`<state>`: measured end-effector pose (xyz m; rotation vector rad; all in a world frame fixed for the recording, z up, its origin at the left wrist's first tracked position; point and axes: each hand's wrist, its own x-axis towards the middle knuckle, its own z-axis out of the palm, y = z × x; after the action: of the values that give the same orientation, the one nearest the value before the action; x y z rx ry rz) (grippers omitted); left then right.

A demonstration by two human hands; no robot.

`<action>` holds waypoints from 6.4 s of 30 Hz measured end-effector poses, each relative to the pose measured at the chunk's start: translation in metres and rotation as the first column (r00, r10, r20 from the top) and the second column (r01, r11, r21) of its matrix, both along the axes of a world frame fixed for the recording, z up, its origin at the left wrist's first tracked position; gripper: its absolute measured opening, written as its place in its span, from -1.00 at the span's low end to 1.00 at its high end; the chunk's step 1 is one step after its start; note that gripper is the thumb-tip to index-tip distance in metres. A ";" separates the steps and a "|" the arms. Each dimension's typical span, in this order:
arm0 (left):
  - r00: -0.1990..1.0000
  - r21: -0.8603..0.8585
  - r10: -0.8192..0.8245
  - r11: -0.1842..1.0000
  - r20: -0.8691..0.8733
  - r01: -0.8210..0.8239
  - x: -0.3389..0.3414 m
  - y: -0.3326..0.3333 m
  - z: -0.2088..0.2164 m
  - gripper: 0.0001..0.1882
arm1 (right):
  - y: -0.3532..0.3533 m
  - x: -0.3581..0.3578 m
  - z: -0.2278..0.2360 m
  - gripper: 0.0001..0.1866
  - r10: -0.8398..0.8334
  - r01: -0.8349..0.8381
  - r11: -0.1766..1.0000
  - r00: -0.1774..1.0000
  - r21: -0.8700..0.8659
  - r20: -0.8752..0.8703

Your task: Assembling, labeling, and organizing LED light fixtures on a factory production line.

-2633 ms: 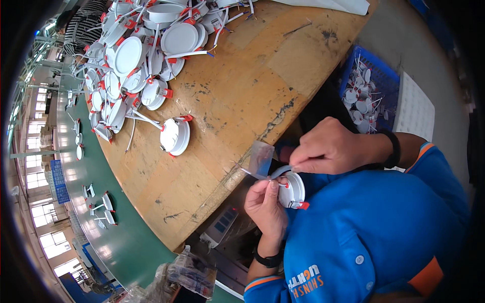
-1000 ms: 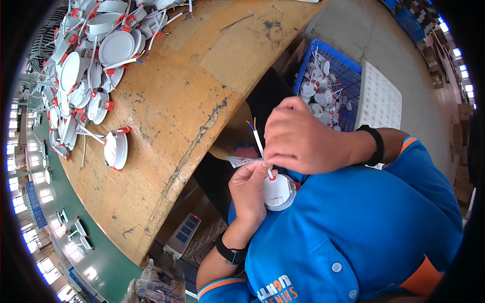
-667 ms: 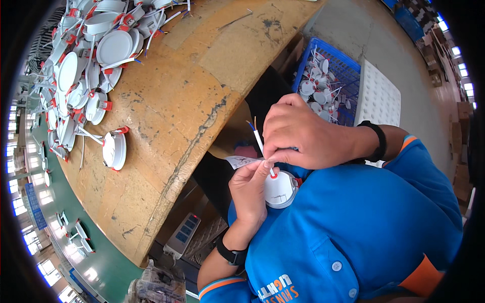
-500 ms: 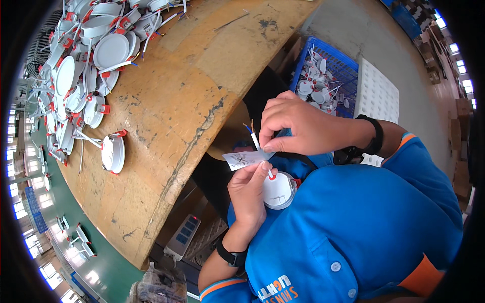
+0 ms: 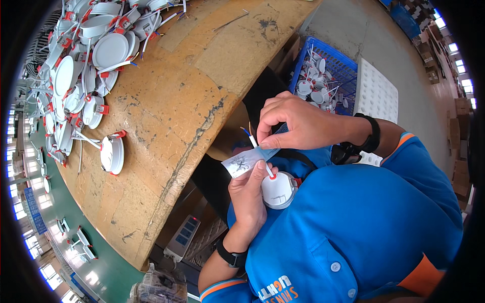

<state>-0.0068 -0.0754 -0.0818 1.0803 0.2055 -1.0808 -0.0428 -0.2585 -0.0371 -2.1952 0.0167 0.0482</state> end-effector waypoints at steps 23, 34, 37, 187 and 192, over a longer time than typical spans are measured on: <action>0.996 -0.131 -0.075 0.988 0.050 0.081 0.008 0.010 0.000 -0.79 | -0.010 0.006 0.006 -0.74 -0.186 0.184 0.982 0.981 0.041 0.060; 0.946 -0.160 -0.239 0.948 0.219 0.276 0.017 0.010 0.003 -0.78 | -0.010 0.010 0.017 -0.80 0.074 -0.018 0.775 0.995 0.632 -0.063; 0.968 -0.119 -0.151 0.977 0.199 0.177 0.012 0.004 0.009 -0.81 | -0.010 0.005 0.019 -0.81 -0.002 0.048 0.759 0.997 0.650 -0.072; 0.942 -0.193 0.215 0.967 0.257 -0.167 0.024 0.059 -0.029 -0.72 | 0.068 0.030 -0.036 -0.89 -0.309 0.255 0.874 0.949 0.414 0.068; 0.942 -0.182 0.217 0.968 0.255 -0.174 0.024 0.060 -0.028 -0.72 | 0.068 0.030 -0.037 -0.89 -0.309 0.250 0.883 0.947 0.398 0.089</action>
<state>0.0169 -0.0158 -0.1099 1.0304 0.0052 -0.7460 -0.0130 -0.1901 -0.0744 -1.7792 0.2232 -0.2591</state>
